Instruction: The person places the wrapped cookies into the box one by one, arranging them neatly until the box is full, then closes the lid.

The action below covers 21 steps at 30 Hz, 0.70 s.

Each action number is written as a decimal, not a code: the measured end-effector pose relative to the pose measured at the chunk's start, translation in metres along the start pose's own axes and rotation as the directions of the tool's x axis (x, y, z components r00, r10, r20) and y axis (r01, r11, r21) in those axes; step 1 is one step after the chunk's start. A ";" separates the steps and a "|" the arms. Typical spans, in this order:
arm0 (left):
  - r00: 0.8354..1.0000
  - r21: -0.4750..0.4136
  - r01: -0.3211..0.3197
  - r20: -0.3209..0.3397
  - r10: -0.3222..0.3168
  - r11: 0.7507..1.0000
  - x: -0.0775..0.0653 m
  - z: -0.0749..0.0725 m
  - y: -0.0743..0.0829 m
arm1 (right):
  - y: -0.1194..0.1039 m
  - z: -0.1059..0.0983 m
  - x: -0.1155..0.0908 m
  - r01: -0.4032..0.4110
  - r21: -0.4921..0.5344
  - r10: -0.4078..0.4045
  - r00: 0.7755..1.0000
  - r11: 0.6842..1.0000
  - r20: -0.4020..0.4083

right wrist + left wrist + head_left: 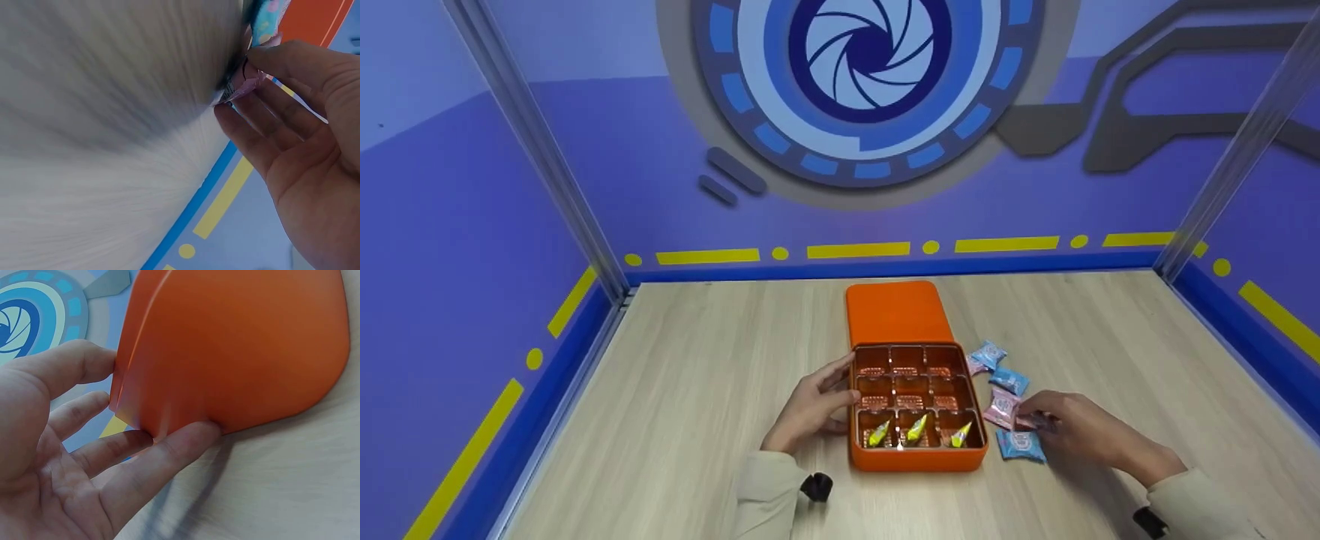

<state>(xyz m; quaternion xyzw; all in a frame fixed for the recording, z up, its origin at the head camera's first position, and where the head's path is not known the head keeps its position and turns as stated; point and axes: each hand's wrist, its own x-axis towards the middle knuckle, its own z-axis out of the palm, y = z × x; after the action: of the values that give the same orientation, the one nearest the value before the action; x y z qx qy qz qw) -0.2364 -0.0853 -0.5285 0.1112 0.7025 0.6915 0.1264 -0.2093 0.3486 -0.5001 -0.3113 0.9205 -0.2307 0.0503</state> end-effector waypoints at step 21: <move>1.000 -0.049 -0.003 0.029 0.004 0.999 -0.002 -0.001 0.000 | 0.003 0.000 -0.005 -0.067 0.072 0.073 0.994 0.995 -0.079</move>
<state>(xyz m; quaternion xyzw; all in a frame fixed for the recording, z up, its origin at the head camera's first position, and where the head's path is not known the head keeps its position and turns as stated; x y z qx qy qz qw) -0.2345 -0.0866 -0.5284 0.1192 0.6834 0.7069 0.1380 -0.2072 0.3534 -0.5013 -0.2672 0.9236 -0.2731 0.0315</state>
